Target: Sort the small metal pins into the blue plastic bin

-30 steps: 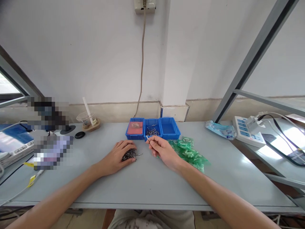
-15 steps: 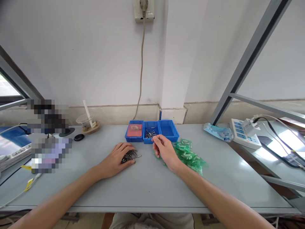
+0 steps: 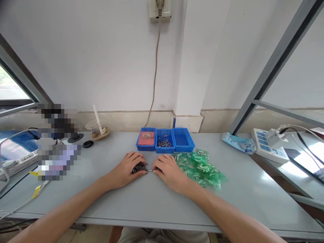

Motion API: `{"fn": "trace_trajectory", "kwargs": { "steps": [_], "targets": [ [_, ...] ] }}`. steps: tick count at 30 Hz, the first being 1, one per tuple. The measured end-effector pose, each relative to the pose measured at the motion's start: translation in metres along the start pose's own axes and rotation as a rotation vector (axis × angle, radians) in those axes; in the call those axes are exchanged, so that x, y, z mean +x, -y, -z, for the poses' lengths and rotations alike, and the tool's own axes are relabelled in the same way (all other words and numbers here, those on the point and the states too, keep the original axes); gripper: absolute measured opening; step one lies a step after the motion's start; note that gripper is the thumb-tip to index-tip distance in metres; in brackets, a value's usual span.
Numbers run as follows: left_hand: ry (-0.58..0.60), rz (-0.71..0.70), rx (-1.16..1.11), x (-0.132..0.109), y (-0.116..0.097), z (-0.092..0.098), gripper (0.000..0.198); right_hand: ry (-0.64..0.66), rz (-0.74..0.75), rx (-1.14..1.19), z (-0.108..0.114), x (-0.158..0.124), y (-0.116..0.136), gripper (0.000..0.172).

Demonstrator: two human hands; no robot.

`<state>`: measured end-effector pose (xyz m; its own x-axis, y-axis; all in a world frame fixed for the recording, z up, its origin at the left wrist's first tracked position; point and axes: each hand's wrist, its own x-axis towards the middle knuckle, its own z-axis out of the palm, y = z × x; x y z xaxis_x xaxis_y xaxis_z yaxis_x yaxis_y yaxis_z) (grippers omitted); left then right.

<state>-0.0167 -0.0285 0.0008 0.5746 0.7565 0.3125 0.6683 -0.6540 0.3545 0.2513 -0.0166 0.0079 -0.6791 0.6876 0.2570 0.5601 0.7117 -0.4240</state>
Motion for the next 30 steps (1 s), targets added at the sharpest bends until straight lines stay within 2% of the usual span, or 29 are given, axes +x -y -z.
{"fn": "trace_trajectory", "kwargs": {
  "steps": [4, 9, 12, 16, 21, 25, 30],
  "targets": [
    [0.002, -0.002, -0.013, 0.0, -0.001, 0.001, 0.026, -0.021, -0.024, 0.02, 0.0, 0.001, 0.003, 0.007],
    [0.007, -0.009, -0.008, 0.0, -0.002, 0.002, 0.022, 0.015, 0.003, -0.024, -0.001, 0.001, 0.004, 0.01],
    [0.003, -0.012, -0.003, 0.001, -0.001, 0.001, 0.022, -0.027, -0.001, -0.006, -0.003, 0.001, 0.004, 0.012],
    [-0.009, -0.017, -0.002, 0.001, 0.0, 0.001, 0.02, -0.135, -0.134, 0.191, -0.004, 0.002, 0.001, 0.008],
    [-0.011, -0.012, -0.003, -0.001, -0.001, 0.002, 0.018, -0.273, -0.284, 0.54, 0.0, 0.003, -0.004, 0.016],
    [-0.025, -0.009, -0.008, -0.001, 0.0, 0.001, 0.02, -0.319, -0.326, 0.61, 0.0, 0.004, -0.008, 0.012],
    [-0.021, -0.015, -0.015, -0.001, 0.001, 0.0, 0.02, -0.381, -0.353, 0.655, -0.003, 0.006, -0.009, 0.024]
  ]
}}
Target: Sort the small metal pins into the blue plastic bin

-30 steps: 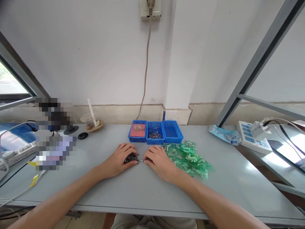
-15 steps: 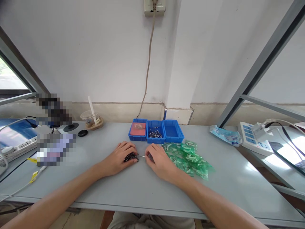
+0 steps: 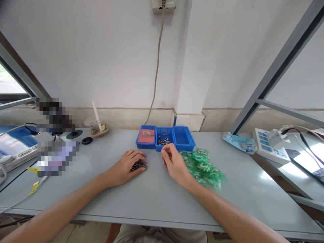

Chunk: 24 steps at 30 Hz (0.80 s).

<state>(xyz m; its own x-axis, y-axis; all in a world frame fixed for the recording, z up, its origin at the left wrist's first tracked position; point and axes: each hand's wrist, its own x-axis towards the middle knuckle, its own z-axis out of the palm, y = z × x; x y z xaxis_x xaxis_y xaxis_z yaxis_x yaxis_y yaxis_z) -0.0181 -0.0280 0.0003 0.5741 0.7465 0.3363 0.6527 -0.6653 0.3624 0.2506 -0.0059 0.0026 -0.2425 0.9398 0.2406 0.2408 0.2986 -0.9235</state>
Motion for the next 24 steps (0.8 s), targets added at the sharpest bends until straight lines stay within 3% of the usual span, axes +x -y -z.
{"fn": "trace_trajectory", "kwargs": {
  "steps": [4, 14, 24],
  "targets": [
    [0.011, 0.008, -0.006, 0.0002, -0.0006, 0.0003, 0.02, -0.006, -0.029, 0.056, 0.0007, 0.0019, 0.0015, 0.027],
    [0.021, 0.001, 0.013, 0.0006, -0.0002, 0.0005, 0.022, 0.034, 0.045, -0.08, 0.0045, -0.0005, 0.0025, 0.03],
    [0.034, 0.013, -0.002, 0.0006, 0.0018, 0.0001, 0.022, 0.007, 0.013, -0.137, 0.0045, -0.0003, 0.0067, 0.015]
  ]
}}
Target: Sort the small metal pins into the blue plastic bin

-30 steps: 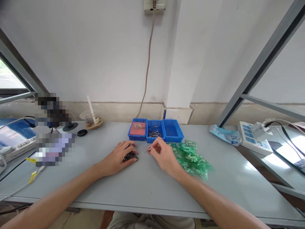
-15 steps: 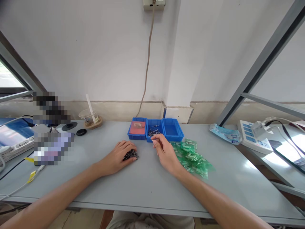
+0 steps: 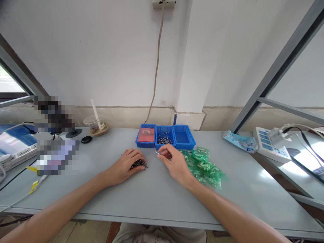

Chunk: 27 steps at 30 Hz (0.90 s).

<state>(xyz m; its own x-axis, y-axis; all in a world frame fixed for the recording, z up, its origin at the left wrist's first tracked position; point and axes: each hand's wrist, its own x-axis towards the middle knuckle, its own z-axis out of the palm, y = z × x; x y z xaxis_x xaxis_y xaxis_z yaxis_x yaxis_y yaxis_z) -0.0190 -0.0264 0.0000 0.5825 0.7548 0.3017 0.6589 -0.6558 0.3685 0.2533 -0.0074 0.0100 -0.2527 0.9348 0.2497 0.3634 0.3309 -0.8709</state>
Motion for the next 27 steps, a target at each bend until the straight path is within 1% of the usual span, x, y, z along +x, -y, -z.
{"fn": "trace_trajectory", "kwargs": {
  "steps": [4, 9, 14, 27],
  "targets": [
    [0.006, -0.005, -0.007, 0.0001, -0.0001, 0.0007, 0.02, 0.002, 0.011, 0.012, -0.001, -0.0011, -0.0009, 0.019],
    [-0.005, -0.01, -0.018, 0.0008, 0.0008, -0.0003, 0.019, 0.037, -0.016, 0.034, -0.0008, -0.0024, 0.0006, 0.026],
    [-0.004, -0.023, -0.027, 0.0005, 0.0009, -0.0015, 0.015, 0.038, -0.017, 0.037, -0.0006, -0.003, 0.0019, 0.026],
    [-0.029, -0.086, -0.079, 0.0003, 0.0037, -0.0014, 0.021, 0.016, -0.02, 0.006, -0.0012, -0.0026, 0.002, 0.028]
  ]
}}
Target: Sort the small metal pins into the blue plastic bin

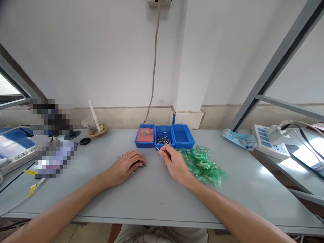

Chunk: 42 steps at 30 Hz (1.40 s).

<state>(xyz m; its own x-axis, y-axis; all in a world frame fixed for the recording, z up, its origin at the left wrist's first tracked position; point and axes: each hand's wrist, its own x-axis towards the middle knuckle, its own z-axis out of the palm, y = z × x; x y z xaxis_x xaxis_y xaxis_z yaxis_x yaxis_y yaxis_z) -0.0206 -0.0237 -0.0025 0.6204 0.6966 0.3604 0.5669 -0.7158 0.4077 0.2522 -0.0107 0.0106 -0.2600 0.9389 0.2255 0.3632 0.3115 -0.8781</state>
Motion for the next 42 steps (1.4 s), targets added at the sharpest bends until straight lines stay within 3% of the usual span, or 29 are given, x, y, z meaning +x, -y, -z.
{"fn": "trace_trajectory", "kwargs": {
  "steps": [6, 13, 19, 23, 27, 28, 31, 33, 38, 42],
  "targets": [
    [-0.002, 0.002, -0.018, -0.001, 0.0, 0.001, 0.031, 0.012, -0.018, 0.015, 0.0, 0.0, 0.0, 0.028],
    [0.006, 0.038, -0.031, -0.001, -0.005, 0.005, 0.017, 0.016, -0.015, -0.002, 0.0, -0.001, 0.0, 0.029],
    [0.03, 0.045, 0.107, 0.0, -0.005, 0.005, 0.035, 0.051, 0.006, -0.028, 0.0, 0.001, 0.0, 0.026],
    [0.001, 0.089, 0.163, 0.005, -0.003, 0.0, 0.029, 0.059, 0.015, -0.047, -0.001, 0.001, 0.001, 0.026],
    [0.004, 0.078, 0.128, 0.006, -0.002, 0.003, 0.035, 0.05, 0.021, -0.045, 0.0, 0.001, 0.0, 0.029],
    [0.032, 0.048, 0.114, 0.005, -0.002, 0.006, 0.039, 0.049, 0.023, -0.043, 0.0, 0.001, 0.0, 0.029],
    [0.075, -0.014, 0.122, -0.001, -0.001, 0.011, 0.078, 0.048, 0.024, -0.048, 0.001, 0.001, 0.0, 0.028],
    [0.073, -0.012, 0.151, -0.004, -0.001, 0.013, 0.087, 0.056, 0.02, -0.053, 0.002, 0.001, 0.0, 0.027],
    [0.048, 0.039, 0.179, 0.0, -0.002, 0.007, 0.044, 0.069, 0.027, -0.061, 0.0, 0.001, 0.001, 0.026],
    [0.022, 0.052, 0.179, 0.006, -0.001, 0.002, 0.029, 0.062, 0.032, -0.074, 0.0, 0.002, -0.001, 0.027]
  ]
}}
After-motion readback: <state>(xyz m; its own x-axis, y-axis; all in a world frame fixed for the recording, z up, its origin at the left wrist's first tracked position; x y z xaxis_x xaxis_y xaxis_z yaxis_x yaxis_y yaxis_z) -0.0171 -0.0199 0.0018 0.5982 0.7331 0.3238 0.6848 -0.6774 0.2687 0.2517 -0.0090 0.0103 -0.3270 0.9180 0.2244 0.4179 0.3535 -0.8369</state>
